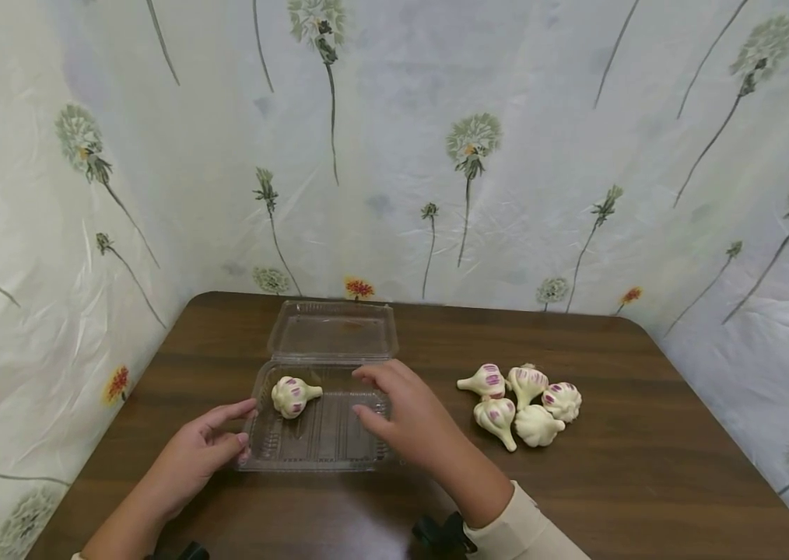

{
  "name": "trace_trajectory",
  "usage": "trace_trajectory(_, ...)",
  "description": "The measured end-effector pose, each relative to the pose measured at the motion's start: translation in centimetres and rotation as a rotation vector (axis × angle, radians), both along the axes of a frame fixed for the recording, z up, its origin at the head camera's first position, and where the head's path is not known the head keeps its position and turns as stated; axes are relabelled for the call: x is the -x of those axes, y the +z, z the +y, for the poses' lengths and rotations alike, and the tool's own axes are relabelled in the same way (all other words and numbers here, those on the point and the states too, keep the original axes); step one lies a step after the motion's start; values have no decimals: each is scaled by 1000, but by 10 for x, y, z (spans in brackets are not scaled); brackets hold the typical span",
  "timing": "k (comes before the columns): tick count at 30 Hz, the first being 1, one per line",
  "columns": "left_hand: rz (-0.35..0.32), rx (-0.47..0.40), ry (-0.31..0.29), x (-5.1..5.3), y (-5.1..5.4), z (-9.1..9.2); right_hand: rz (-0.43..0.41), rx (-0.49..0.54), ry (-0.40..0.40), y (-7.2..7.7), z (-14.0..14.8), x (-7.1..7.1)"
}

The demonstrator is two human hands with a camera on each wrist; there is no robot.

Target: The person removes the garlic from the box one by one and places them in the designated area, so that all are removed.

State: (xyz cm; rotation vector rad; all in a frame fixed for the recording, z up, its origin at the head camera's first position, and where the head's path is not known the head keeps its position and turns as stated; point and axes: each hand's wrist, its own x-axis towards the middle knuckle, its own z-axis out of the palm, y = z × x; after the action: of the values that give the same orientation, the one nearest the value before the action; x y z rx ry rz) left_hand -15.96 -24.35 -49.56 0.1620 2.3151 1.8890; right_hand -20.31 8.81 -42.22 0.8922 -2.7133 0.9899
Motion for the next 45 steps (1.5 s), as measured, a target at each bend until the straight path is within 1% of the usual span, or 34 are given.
trace_trajectory(7,-10,-14,-4,-2,-2,0,2,-64,39,-3,-11,3)
trace_trajectory(10,-10,-25,-5,-4,-2,0,-10,-91,57,-2,-16,4)
trace_trajectory(15,-21,-30,5,-4,0,-1,-80,-176,66,0,-26,8)
trace_trajectory(17,-26,-31,11,-4,0,0,-111,-212,67,-2,-28,11)
trace_trajectory(20,-10,-26,-5,-3,0,0,-146,-243,78,-8,-32,15)
trace_trajectory(24,0,3,-17,-1,-2,0,-164,-255,90,-13,-36,20)
trace_trajectory(27,4,28,-19,1,-2,0,-168,-267,92,-13,-40,22)
trace_trajectory(29,22,35,-27,2,-1,0,-164,-271,97,-11,-44,23)
trace_trajectory(34,38,12,-26,2,1,0,-143,-269,102,-10,-53,25)
trace_trajectory(36,26,7,-17,2,0,-1,-147,-265,99,-8,-57,26)
trace_trajectory(42,30,-5,-10,0,0,-2,-208,-190,100,-6,-69,31)
trace_trajectory(45,44,-7,-19,-1,-1,-2,-228,-184,81,-7,-74,33)
